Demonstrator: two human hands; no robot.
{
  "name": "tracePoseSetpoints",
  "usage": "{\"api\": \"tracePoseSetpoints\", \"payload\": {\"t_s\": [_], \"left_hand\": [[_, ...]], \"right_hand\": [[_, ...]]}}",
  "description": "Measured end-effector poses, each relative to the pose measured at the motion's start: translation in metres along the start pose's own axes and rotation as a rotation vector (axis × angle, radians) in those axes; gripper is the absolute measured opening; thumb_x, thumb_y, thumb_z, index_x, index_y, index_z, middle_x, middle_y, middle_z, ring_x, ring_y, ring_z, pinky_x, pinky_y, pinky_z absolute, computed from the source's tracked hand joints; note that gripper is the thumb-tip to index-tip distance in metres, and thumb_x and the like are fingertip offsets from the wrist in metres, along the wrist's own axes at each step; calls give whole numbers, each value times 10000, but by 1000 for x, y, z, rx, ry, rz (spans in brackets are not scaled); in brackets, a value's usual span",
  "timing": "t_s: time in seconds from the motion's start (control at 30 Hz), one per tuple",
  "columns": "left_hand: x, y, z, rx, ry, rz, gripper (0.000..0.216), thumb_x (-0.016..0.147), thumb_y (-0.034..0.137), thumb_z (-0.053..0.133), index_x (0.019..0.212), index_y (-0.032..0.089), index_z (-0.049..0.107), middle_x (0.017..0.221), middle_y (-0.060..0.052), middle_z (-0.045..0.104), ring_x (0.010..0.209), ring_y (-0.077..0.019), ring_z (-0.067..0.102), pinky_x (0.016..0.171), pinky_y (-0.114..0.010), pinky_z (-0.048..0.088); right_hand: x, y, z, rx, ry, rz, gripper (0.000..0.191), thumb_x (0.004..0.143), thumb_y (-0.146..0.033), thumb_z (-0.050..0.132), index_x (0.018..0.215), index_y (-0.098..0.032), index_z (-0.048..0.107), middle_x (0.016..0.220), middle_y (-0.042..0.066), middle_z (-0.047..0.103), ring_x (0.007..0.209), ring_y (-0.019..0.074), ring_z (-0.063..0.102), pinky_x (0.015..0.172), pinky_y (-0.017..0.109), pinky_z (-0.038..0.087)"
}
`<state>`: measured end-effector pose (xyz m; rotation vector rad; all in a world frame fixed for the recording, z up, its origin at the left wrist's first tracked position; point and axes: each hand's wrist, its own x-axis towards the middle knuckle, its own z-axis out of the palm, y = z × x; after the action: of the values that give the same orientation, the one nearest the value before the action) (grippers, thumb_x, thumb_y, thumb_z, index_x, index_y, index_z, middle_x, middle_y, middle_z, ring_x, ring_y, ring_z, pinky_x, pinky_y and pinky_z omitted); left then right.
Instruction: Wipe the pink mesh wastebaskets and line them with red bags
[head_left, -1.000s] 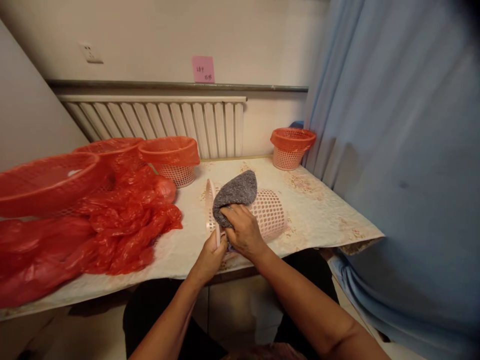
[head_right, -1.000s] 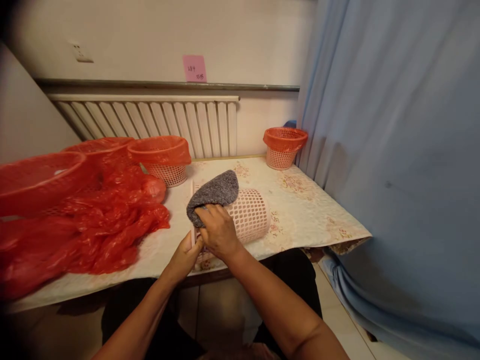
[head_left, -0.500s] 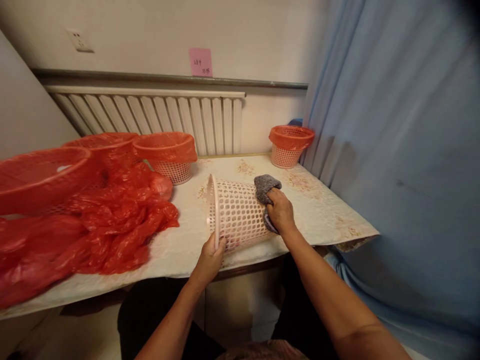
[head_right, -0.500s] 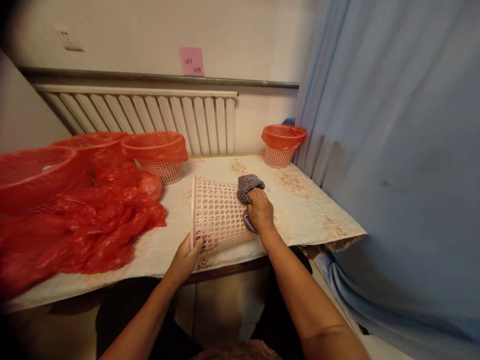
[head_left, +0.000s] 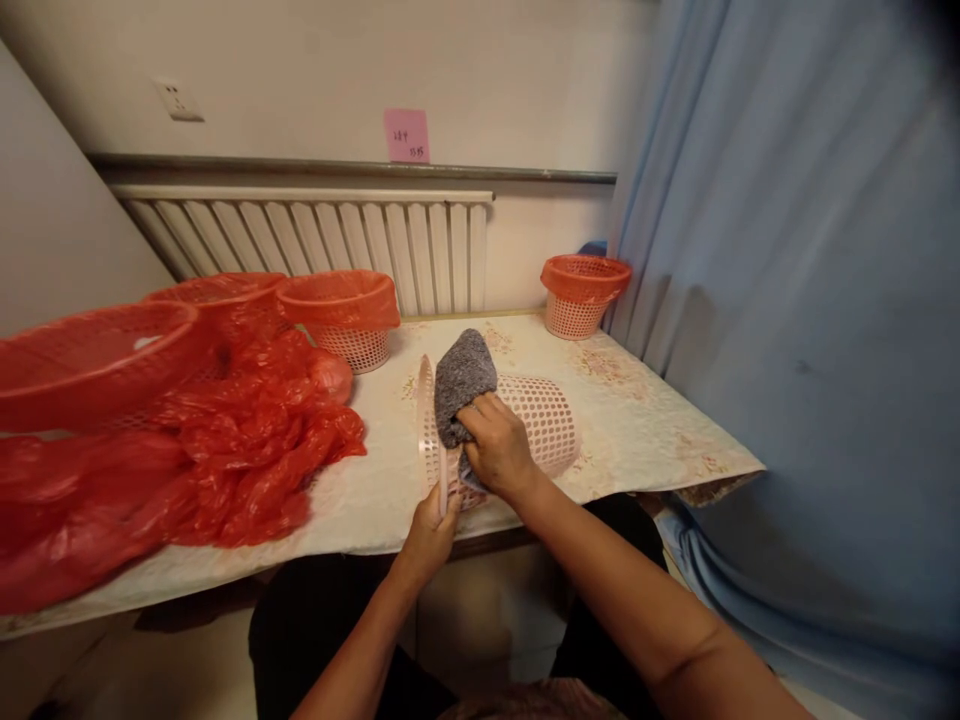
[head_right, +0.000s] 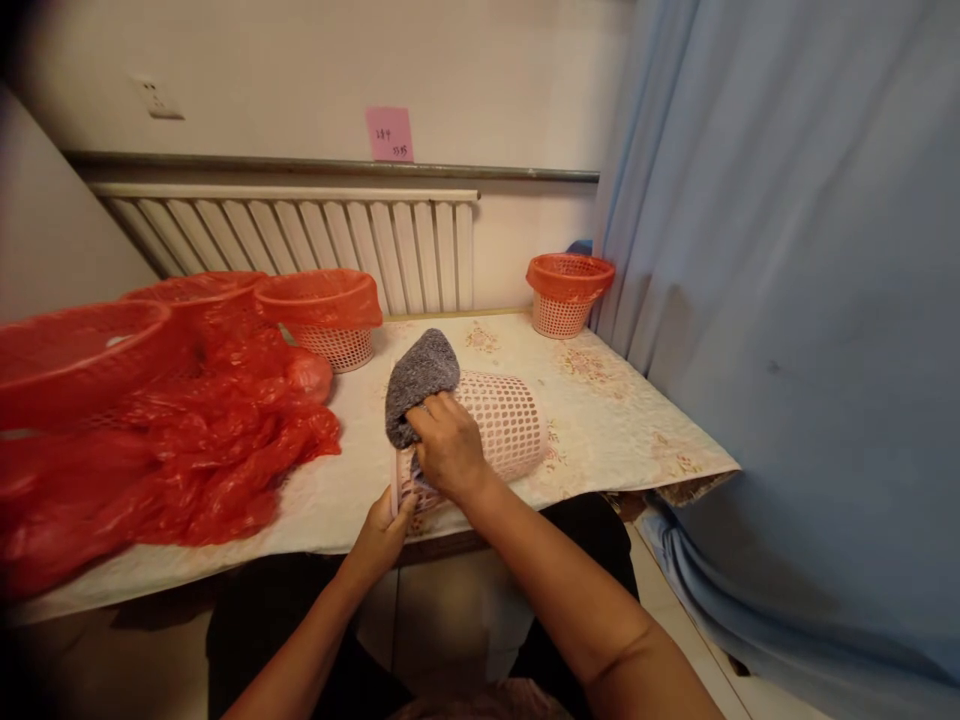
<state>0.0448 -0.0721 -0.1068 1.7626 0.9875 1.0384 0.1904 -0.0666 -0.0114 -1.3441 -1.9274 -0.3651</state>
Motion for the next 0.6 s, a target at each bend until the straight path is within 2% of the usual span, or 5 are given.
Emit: {"api": "tracePoseSetpoints", "payload": {"t_s": [0.1,0.2,0.37,0.5,0.6], "left_hand": [[-1,-8,1,-6,-3,-17,322,848,367,490,1053,149,608,972,-93,706,993,-257,624,949,-425,453],[-4,-14,4,-38,-27,-17,335,845,383,495,1065,160,613,1018,-94,704,1030,-254,621,978,-423,439],[-11,-27,6,-43,-76,14,339,825,387,519,1074,185,630,1116,-91,682,1131,-263,573,1049,-442,376],[-10,-22,1,-42,-148,3,340,808,369,539,1080,188,635,1148,-85,669,1158,-264,553,1075,-456,342],[-1,6,-3,-58,-170,-32,420,794,329,567,1180,164,570,1192,-96,642,1132,-252,567,1047,-449,375]], "right_hand": [[10,26,-6,-100,-39,-9,188,745,-58,451,766,-203,569,862,71,550,895,223,442,778,321,370],[9,64,-13,-194,-69,40,191,768,-54,452,774,-201,573,886,71,572,897,211,453,762,305,357],[-13,126,-21,-304,-43,303,191,743,-49,452,767,-193,576,884,69,593,874,202,472,711,289,342],[-32,134,-20,-339,18,358,184,729,-55,448,764,-195,561,867,62,583,866,206,465,713,296,336],[-40,121,-18,-357,37,348,172,735,-61,442,753,-199,542,863,62,565,878,210,450,721,302,334]]}}
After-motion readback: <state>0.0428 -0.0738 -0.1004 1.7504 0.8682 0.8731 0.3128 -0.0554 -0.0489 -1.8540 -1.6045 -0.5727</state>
